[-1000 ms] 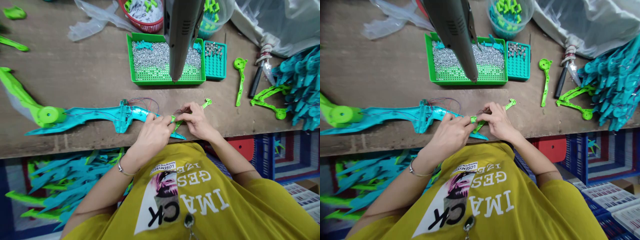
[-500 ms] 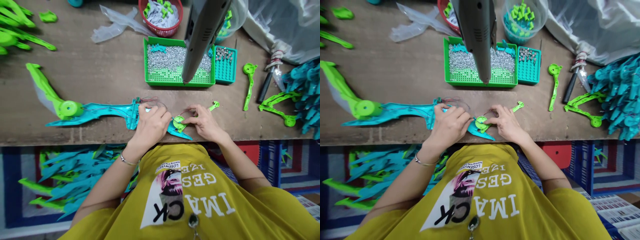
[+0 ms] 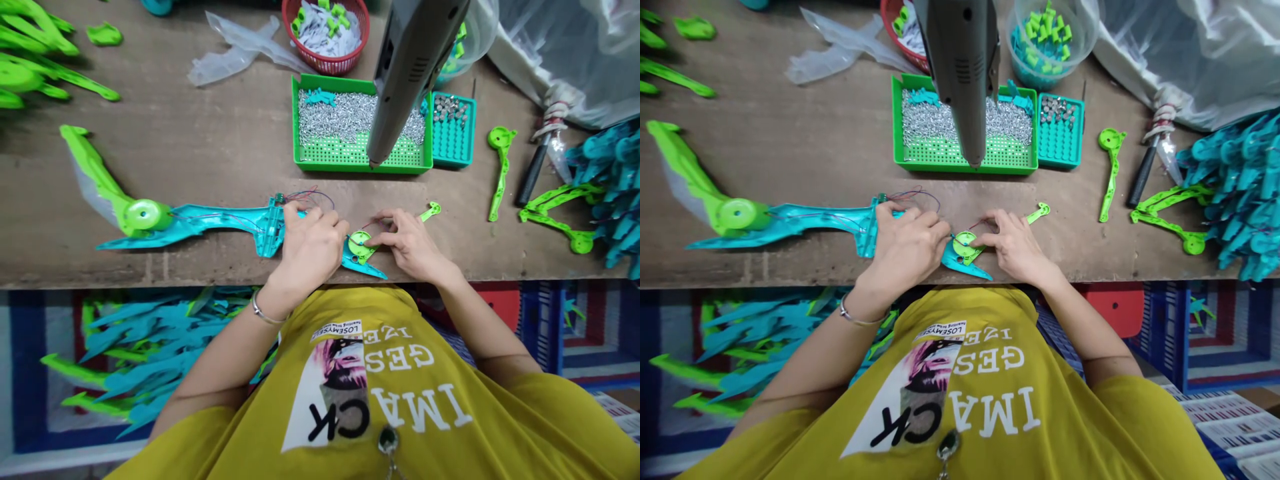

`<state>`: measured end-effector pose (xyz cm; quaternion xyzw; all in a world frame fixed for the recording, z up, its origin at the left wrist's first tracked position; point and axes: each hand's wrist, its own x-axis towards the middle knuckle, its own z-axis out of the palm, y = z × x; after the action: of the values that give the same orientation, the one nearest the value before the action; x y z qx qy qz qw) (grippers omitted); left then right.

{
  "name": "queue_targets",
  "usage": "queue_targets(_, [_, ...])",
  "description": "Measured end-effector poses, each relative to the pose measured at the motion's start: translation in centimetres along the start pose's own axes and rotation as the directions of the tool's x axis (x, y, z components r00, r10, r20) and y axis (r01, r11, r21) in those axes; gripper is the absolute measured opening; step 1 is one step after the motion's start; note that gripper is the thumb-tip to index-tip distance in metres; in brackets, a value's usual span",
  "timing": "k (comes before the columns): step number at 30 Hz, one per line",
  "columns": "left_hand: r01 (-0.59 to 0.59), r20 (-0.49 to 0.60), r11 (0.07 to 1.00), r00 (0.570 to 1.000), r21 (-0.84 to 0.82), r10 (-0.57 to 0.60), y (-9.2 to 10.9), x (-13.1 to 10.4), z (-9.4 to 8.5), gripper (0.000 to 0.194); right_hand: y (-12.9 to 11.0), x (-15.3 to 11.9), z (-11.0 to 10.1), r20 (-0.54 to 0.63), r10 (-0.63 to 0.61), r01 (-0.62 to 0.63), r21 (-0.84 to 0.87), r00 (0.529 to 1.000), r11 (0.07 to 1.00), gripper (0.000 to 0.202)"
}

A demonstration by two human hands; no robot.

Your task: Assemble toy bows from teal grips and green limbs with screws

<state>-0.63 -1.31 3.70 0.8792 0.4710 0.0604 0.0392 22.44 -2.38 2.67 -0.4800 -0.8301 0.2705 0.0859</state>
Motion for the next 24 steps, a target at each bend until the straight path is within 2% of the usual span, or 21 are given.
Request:
queue_targets(3, [-0.061,0.016,0.995,0.998,0.073,0.06,0.9,-0.5,-0.4,0.035,-0.1,0.0,-0.1,0.015,0.005,-0.005,-0.001,1.0,1.0,0.046])
queue_targets(8, [-0.159,-0.003,0.987,0.987,0.003,0.159,1.0,-2.6,-0.5,0.035,-0.2,0.1,-0.2,0.025,0.016,-0.016,0.008,1.0,1.0,0.046])
queue_targets(11, [-0.16,-0.079,0.987,0.984,-0.004,0.159,0.4,-3.7,0.0,0.036,-0.2,0.0,-0.1,0.014,0.018,-0.018,0.01,1.0,1.0,0.046])
queue_targets(13, [-0.12,-0.158,0.991,0.981,-0.05,0.111,0.5,-4.0,0.5,0.036,-0.2,0.0,-0.1,0.008,0.019,-0.019,0.005,1.0,1.0,0.046])
queue_targets(17, [-0.1,-0.247,0.977,0.968,-0.187,0.051,2.8,-4.0,1.5,0.038,-0.2,0.0,0.0,0.016,0.012,-0.012,-0.028,1.0,1.0,0.046])
queue_targets(21, [-0.054,-0.21,0.985,0.978,-0.166,0.019,5.5,-4.0,2.4,0.047,0.1,0.1,0.1,0.016,0.004,-0.004,-0.028,1.0,1.0,0.044])
queue_targets(24, [-0.033,-0.172,0.993,0.985,-0.109,0.014,6.2,-4.2,2.8,0.053,0.3,0.3,0.0,0.031,0.003,-0.004,0.02,1.0,1.0,0.043])
